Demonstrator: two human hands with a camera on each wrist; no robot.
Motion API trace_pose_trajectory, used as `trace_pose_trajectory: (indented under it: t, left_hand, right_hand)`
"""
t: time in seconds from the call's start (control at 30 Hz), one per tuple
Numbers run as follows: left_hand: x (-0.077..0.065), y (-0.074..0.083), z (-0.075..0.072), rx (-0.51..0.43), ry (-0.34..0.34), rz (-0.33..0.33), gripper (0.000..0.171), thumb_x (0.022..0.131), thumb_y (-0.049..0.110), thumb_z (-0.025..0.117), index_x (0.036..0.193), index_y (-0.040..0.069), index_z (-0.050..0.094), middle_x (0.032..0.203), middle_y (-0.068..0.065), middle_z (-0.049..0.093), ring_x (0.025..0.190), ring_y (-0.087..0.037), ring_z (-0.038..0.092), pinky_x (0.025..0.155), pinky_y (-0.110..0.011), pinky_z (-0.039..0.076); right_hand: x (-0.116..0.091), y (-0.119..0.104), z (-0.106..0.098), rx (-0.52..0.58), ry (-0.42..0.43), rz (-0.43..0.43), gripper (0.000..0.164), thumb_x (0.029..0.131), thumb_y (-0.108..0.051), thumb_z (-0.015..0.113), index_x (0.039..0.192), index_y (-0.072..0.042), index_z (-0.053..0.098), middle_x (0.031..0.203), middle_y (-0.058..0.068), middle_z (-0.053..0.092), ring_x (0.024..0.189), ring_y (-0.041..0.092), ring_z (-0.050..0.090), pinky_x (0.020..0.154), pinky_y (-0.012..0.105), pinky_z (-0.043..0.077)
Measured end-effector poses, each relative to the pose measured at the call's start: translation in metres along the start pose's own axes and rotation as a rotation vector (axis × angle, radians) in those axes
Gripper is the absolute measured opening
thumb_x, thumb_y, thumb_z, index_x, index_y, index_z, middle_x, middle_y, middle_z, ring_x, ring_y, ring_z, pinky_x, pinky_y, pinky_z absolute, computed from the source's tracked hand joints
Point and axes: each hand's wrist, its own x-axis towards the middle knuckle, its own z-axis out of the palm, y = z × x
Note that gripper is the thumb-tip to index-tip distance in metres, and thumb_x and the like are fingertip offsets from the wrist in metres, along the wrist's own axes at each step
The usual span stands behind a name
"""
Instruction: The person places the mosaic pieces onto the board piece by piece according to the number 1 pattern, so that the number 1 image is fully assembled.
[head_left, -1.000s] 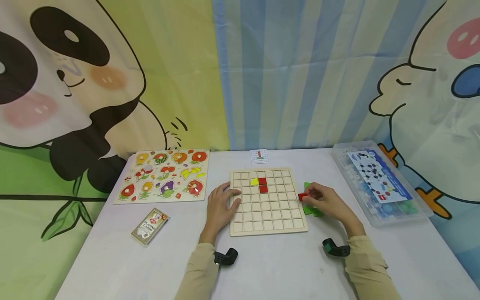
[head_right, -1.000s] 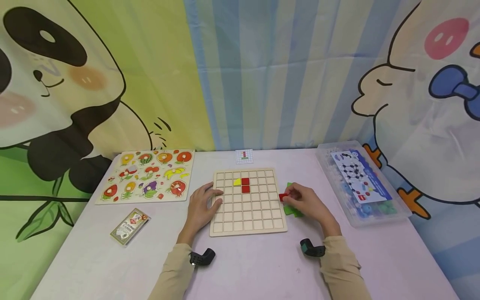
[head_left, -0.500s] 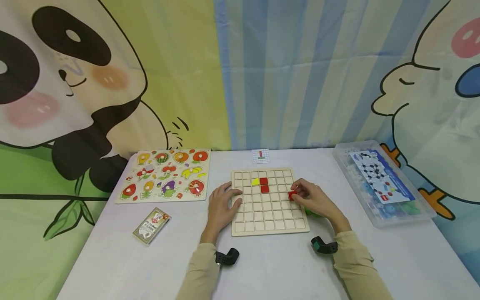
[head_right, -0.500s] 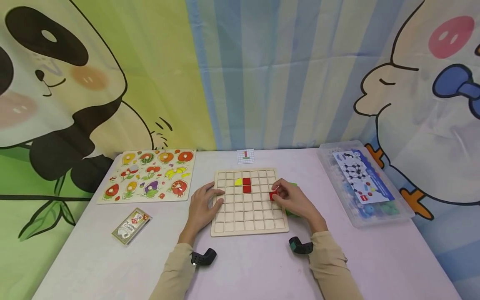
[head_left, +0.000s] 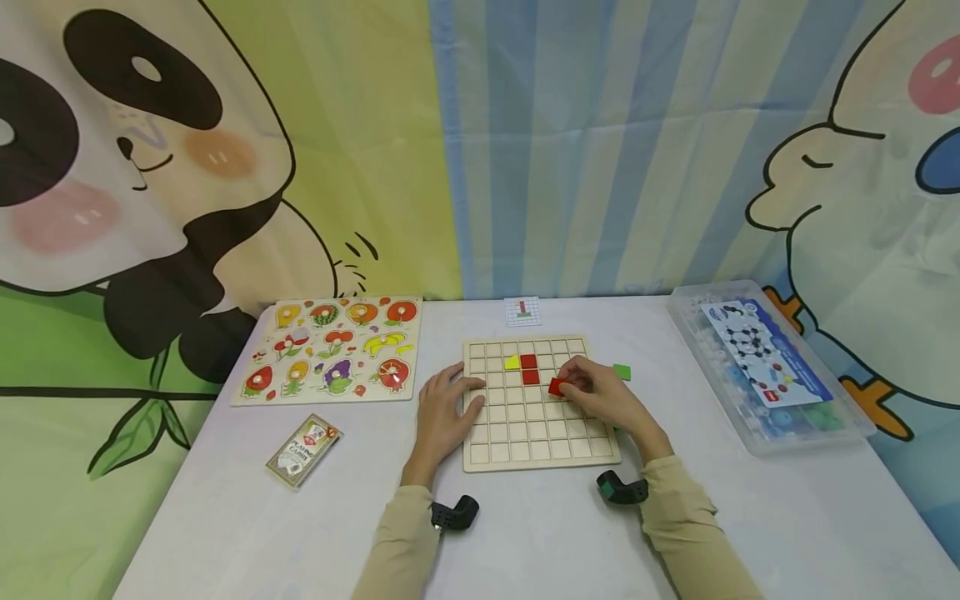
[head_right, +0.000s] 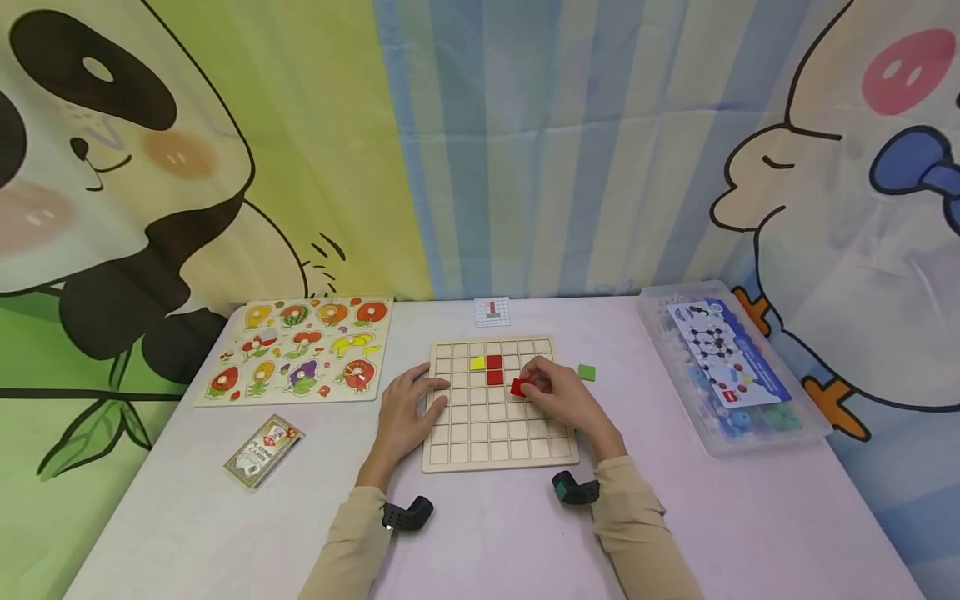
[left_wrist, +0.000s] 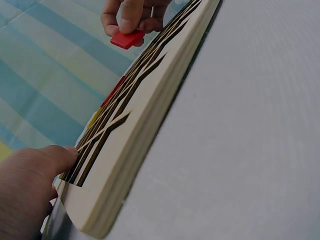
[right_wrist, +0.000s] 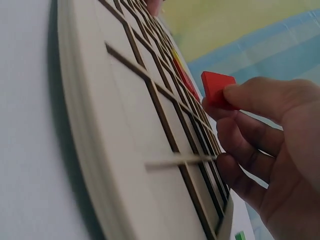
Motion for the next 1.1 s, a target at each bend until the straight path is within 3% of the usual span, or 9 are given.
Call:
trace_pose_trajectory:
  t: [0.2, 0.47, 0.8, 1.1]
  left_hand:
    - [-0.001, 0.000, 0.003, 0.003, 0.006, 0.008, 0.020, 0.085, 0.027, 0.068, 0.104, 0.023, 0.069, 0.137, -0.010, 0.051, 0.130, -0.032, 0.042, 0.107, -0.055, 0.028]
    - [-0.002, -0.001, 0.007, 0.001, -0.036, -0.027, 0.020, 0.087, 0.029, 0.066, 0.106, 0.025, 0.068, 0.140, -0.008, 0.049, 0.133, -0.029, 0.040, 0.110, -0.053, 0.025]
    - [-0.003, -0.003, 0.004, 0.010, 0.013, 0.014, 0.020, 0.085, 0.029, 0.067, 0.105, 0.024, 0.068, 0.137, -0.010, 0.051, 0.129, -0.032, 0.042, 0.107, -0.056, 0.028]
    - [0.003, -0.004, 0.003, 0.013, -0.009, 0.009, 0.020, 0.087, 0.031, 0.065, 0.105, 0.025, 0.067, 0.139, -0.009, 0.050, 0.131, -0.031, 0.041, 0.108, -0.055, 0.027]
  right_hand:
    - [0.006, -0.005, 0.010, -0.009, -0.020, -0.012, 0.014, 0.092, -0.019, 0.061, 0.105, -0.014, 0.059, 0.092, -0.001, 0.067, 0.078, 0.013, 0.060, 0.070, 0.023, 0.050]
    - [0.011, -0.010, 0.022, -0.060, -0.032, -0.027, 0.014, 0.091, -0.020, 0.062, 0.104, -0.013, 0.060, 0.092, -0.002, 0.067, 0.078, 0.010, 0.059, 0.071, 0.023, 0.050]
    - [0.015, -0.010, 0.029, -0.096, -0.041, -0.034, 0.011, 0.092, -0.023, 0.061, 0.102, -0.017, 0.060, 0.088, -0.005, 0.065, 0.075, 0.008, 0.058, 0.068, 0.023, 0.049]
    - [0.017, -0.009, 0.030, -0.135, -0.006, -0.036, 0.014, 0.090, -0.020, 0.063, 0.103, -0.015, 0.063, 0.096, -0.003, 0.062, 0.077, 0.010, 0.054, 0.069, 0.024, 0.048]
